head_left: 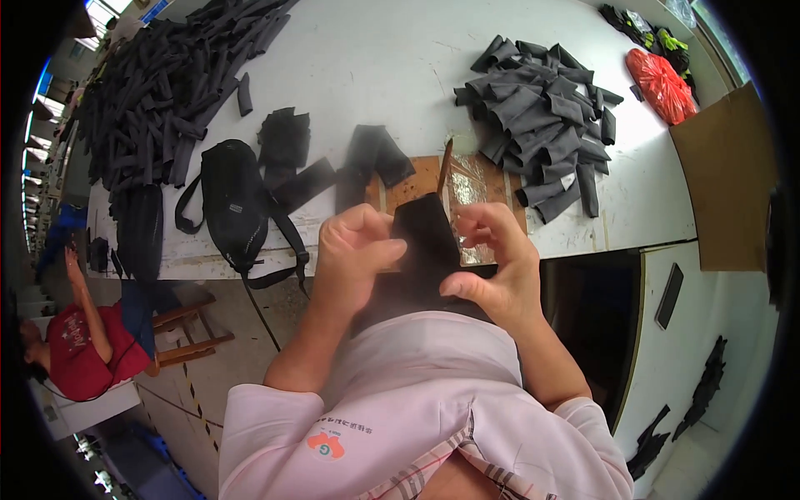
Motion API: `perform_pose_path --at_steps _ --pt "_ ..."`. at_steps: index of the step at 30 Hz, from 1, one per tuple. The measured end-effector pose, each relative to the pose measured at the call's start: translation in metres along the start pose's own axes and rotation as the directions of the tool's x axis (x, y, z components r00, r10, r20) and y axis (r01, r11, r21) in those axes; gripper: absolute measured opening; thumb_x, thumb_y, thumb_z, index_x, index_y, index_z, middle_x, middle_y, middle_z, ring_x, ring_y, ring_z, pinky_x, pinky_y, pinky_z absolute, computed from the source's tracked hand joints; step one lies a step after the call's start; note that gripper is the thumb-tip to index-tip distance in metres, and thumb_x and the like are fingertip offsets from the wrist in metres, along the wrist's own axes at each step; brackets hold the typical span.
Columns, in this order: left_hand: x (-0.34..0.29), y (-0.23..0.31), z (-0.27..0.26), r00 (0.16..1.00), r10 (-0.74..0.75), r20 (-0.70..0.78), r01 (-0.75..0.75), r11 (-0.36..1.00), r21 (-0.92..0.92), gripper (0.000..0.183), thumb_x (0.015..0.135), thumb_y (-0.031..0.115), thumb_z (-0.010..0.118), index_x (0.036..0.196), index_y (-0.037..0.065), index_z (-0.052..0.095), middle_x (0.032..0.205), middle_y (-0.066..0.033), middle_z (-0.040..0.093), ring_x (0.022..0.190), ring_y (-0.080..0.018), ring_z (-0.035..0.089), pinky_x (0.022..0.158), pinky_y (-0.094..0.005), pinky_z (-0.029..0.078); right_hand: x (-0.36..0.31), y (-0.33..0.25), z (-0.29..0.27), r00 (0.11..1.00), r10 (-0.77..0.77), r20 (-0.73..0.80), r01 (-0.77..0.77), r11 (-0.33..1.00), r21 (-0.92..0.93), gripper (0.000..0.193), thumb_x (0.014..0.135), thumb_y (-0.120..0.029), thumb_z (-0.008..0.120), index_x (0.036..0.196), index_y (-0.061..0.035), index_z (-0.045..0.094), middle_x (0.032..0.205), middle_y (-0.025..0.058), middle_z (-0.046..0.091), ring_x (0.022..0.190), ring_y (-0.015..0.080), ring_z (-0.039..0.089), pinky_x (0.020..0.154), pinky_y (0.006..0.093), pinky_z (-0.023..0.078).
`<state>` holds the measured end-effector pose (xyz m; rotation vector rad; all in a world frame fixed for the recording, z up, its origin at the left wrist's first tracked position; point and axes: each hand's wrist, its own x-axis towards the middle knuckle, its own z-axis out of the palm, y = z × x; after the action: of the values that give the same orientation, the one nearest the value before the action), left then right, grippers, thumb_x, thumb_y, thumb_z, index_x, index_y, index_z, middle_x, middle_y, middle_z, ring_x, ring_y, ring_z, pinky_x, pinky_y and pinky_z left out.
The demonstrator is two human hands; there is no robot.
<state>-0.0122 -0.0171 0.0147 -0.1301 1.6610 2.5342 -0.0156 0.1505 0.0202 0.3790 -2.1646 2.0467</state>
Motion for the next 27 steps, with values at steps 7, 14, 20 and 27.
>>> perform_pose_path --at_steps 7,14,20,27 --pt "-0.028 -0.037 0.011 1.0 -0.001 0.029 0.003 0.998 -0.066 0.012 0.066 -0.003 0.055 0.066 0.005 0.046 0.066 -0.0003 0.047 0.066 -0.0083 0.044 0.063 -0.0192 0.035 -0.024 0.022 -0.016 0.919 0.369 0.135 -0.39 0.899 0.2 0.015 0.071 -0.012 0.07 0.068 -0.0015 0.06 0.06 -0.0052 0.052 0.057 0.0024 0.044 0.05 0.019 0.035" --pt "-0.009 -0.014 0.001 0.9 -0.268 0.343 0.305 0.951 -0.058 0.027 0.082 0.019 0.053 0.097 -0.003 0.054 0.082 -0.0072 0.06 0.071 -0.0104 0.056 0.068 -0.0229 0.045 -0.027 0.003 -0.03 0.953 0.198 0.231 -0.181 0.979 -0.093 0.01 0.072 -0.008 0.066 0.075 0.0008 0.062 0.06 0.005 0.058 0.054 0.0087 0.05 0.051 0.0229 0.04" --pt "-0.007 0.002 0.002 0.881 -0.314 0.355 0.174 0.911 0.374 0.012 0.076 0.008 0.061 0.083 -0.001 0.059 0.069 -0.0023 0.058 0.057 -0.0057 0.053 0.052 -0.0179 0.044 -0.02 -0.004 -0.034 0.889 0.205 0.409 -0.079 0.949 -0.304 0.013 0.071 -0.005 0.064 0.083 -0.001 0.064 0.063 0.0067 0.057 0.057 0.0129 0.053 0.054 0.0245 0.042" --pt "-0.011 -0.007 -0.001 0.825 -0.392 0.406 0.164 0.855 0.492 0.007 0.075 0.003 0.057 0.08 -0.002 0.058 0.07 -0.0015 0.057 0.062 -0.0053 0.052 0.055 -0.0187 0.043 -0.019 0.008 -0.025 0.881 0.089 0.465 0.059 0.954 -0.294 0.019 0.07 -0.008 0.065 0.087 -0.0003 0.062 0.067 0.0081 0.055 0.058 0.0172 0.052 0.056 0.0269 0.042"
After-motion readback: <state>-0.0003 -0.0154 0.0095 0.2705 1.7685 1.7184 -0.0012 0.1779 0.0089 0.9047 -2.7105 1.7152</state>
